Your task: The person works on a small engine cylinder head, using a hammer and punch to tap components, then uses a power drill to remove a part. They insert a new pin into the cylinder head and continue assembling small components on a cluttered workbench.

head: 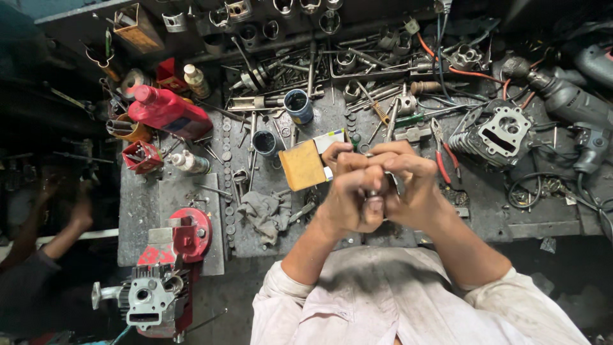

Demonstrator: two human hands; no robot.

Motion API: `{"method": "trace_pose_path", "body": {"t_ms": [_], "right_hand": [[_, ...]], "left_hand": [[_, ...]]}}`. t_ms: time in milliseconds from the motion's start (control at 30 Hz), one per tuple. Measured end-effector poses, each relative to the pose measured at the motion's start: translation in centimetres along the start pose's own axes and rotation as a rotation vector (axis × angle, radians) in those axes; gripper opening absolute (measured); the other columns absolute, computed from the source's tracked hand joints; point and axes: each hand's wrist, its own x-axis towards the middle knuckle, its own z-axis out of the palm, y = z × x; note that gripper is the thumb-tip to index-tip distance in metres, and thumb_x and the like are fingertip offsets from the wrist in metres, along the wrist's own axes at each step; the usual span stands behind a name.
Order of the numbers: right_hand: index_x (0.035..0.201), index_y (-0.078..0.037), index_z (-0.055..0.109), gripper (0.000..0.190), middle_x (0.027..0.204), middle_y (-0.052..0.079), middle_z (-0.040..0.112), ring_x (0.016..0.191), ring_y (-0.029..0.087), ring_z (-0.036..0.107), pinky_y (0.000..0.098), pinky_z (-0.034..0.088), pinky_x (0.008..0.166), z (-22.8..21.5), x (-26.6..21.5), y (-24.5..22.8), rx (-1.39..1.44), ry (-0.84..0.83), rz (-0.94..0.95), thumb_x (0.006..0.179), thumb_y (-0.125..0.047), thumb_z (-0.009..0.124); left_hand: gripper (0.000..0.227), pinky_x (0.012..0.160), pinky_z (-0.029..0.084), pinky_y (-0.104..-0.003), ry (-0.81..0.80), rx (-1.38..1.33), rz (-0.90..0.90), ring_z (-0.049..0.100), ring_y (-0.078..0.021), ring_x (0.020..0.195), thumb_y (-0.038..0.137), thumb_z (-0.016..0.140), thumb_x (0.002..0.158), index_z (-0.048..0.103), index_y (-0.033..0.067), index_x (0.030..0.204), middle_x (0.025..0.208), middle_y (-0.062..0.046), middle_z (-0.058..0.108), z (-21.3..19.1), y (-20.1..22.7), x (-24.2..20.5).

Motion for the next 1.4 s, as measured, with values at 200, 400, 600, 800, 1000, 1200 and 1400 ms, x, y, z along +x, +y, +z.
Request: {"method": "trace_pose_path", "body": {"t_ms": [200, 400, 600, 800, 1000, 1200, 1400], "right_hand": [[0.118, -0.009, 0.045, 0.032, 0.097, 0.006, 0.061, 0.087, 0.016, 0.063, 0.0317, 0.054, 0.073, -0.5, -0.3, 11.8, 0.309, -0.134, 0.848, 0.094, 0.011, 0.053], [0.114, -0.009, 0.044, 0.024, 0.099, 0.006, 0.064, 0.087, 0.013, 0.060, 0.0283, 0.051, 0.077, -3.7, -5.9, 14.1, 0.423, 0.013, 0.843, 0.099, 0.007, 0.053], [0.113, -0.007, 0.048, 0.020, 0.100, 0.008, 0.065, 0.090, 0.013, 0.061, 0.0281, 0.050, 0.079, -4.7, -7.0, 12.3, 0.314, 0.119, 0.914, 0.100, 0.007, 0.054], [0.113, -0.006, 0.050, 0.018, 0.101, 0.009, 0.067, 0.093, 0.014, 0.064, 0.0287, 0.051, 0.077, -4.4, -8.2, 12.5, 0.263, 0.140, 0.951, 0.101, 0.006, 0.055], [0.113, -0.006, 0.051, 0.018, 0.102, 0.009, 0.067, 0.093, 0.014, 0.064, 0.0291, 0.052, 0.077, -3.3, -8.9, 12.4, 0.318, 0.098, 0.919, 0.100, 0.006, 0.055], [0.112, -0.006, 0.050, 0.018, 0.102, 0.009, 0.067, 0.088, 0.014, 0.062, 0.0290, 0.052, 0.078, -4.4, -9.9, 11.7, 0.318, 0.142, 0.986, 0.100, 0.006, 0.054], [0.112, -0.004, 0.053, 0.015, 0.104, 0.009, 0.068, 0.090, 0.014, 0.062, 0.0296, 0.052, 0.079, -4.4, -9.5, 10.7, 0.277, 0.140, 0.992, 0.100, 0.005, 0.055]], "left_hand": [[0.020, 0.096, 0.036, -0.053, -0.170, -0.341, 0.449, 0.051, -0.0235, 0.086, 0.019, 0.066, 0.080, 0.048, 0.0174, 0.091, 0.088, 0.004, 0.056, -3.6, 4.6, 2.4], [0.011, 0.093, 0.046, -0.046, -0.319, 0.161, -0.426, 0.060, -0.0362, 0.101, 0.015, 0.056, 0.103, 0.059, 0.0069, 0.110, 0.102, -0.014, 0.063, -5.1, -0.9, 1.0], [0.022, 0.088, 0.049, -0.051, -0.411, 0.450, -0.479, 0.062, -0.0433, 0.100, 0.009, 0.059, 0.089, 0.066, 0.0014, 0.109, 0.102, -0.022, 0.070, -2.8, -10.0, -5.7], [0.013, 0.075, 0.058, -0.050, -0.701, 0.671, -0.638, 0.073, -0.0394, 0.085, 0.003, 0.062, 0.087, 0.075, 0.0018, 0.087, 0.088, -0.022, 0.073, 3.4, -18.2, -11.5], [0.009, 0.072, 0.060, -0.049, -0.786, 0.782, -0.670, 0.074, -0.0380, 0.084, 0.005, 0.068, 0.078, 0.077, 0.0026, 0.080, 0.089, -0.021, 0.074, 6.5, -22.7, -11.5], [0.010, 0.075, 0.060, -0.048, -0.758, 0.776, -0.620, 0.074, -0.0381, 0.086, 0.003, 0.071, 0.074, 0.077, 0.0019, 0.080, 0.090, -0.021, 0.074, 5.2, -22.4, -11.8], [0.008, 0.070, 0.059, -0.050, -0.676, 0.758, -0.497, 0.073, -0.0385, 0.080, 0.001, 0.068, 0.078, 0.075, 0.0028, 0.074, 0.082, -0.021, 0.073, 5.3, -21.3, -12.1]]}}
